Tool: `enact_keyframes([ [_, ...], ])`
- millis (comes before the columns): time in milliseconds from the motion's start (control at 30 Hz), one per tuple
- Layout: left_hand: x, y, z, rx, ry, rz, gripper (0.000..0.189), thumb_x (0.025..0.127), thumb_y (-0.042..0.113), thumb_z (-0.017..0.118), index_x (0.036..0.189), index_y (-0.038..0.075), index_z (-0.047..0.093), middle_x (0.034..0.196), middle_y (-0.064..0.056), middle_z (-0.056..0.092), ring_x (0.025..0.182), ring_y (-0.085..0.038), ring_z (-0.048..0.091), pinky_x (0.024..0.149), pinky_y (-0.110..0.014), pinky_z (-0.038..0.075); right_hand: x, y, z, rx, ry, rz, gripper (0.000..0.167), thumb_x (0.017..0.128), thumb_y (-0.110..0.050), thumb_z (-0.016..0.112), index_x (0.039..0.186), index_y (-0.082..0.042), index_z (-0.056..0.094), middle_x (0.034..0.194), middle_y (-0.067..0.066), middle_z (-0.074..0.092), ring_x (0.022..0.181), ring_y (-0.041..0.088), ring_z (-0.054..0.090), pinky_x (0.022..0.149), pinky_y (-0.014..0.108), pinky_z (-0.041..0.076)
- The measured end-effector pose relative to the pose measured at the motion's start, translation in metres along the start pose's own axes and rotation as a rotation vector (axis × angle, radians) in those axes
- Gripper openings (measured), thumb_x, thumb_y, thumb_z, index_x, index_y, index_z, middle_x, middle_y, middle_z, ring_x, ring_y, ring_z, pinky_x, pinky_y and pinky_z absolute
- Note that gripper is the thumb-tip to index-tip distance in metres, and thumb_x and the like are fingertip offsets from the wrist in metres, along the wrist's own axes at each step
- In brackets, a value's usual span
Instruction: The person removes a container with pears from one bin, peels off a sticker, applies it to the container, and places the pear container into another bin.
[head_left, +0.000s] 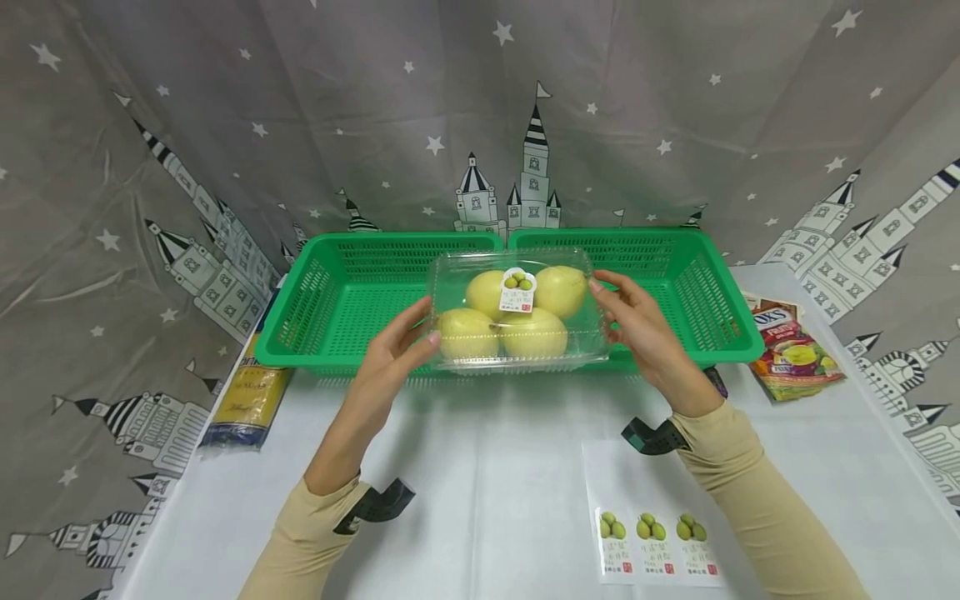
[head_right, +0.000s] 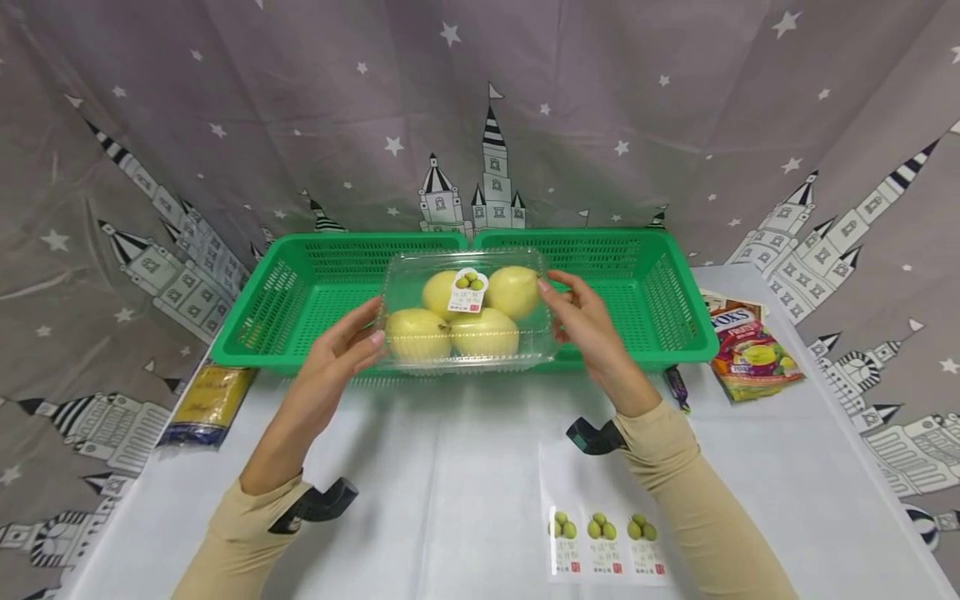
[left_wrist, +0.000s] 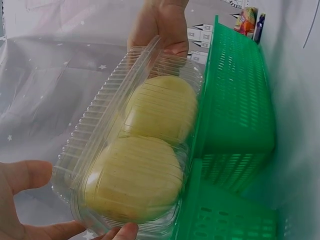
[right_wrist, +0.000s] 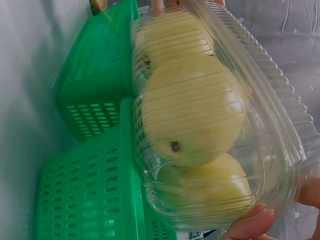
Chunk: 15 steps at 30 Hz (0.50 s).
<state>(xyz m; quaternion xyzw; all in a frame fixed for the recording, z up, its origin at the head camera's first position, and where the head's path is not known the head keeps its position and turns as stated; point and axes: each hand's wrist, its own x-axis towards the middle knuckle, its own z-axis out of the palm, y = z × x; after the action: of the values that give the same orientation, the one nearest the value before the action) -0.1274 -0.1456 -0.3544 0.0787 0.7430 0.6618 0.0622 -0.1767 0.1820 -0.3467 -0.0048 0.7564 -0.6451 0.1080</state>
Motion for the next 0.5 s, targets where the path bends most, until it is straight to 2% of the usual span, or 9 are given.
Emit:
enact_keyframes([
  [500, 0.0086, 0.0039, 0.0105, -0.002, 0.012, 0.017, 0.063, 0.101, 0.018, 0.057, 0.159, 0.015, 0.031, 0.166, -0.007, 0.029, 0.153, -0.029, 0.029, 0.123, -0.058, 0.028, 0.0004, -0.0017, -0.0105, 0.009, 0.017, -0.021, 0.062, 0.103, -0.048, 0.051, 0.154, -0.017, 0.035, 0.099, -0.003, 0.038, 0.074, 0.006, 0.038, 0.062, 0.022, 0.037],
])
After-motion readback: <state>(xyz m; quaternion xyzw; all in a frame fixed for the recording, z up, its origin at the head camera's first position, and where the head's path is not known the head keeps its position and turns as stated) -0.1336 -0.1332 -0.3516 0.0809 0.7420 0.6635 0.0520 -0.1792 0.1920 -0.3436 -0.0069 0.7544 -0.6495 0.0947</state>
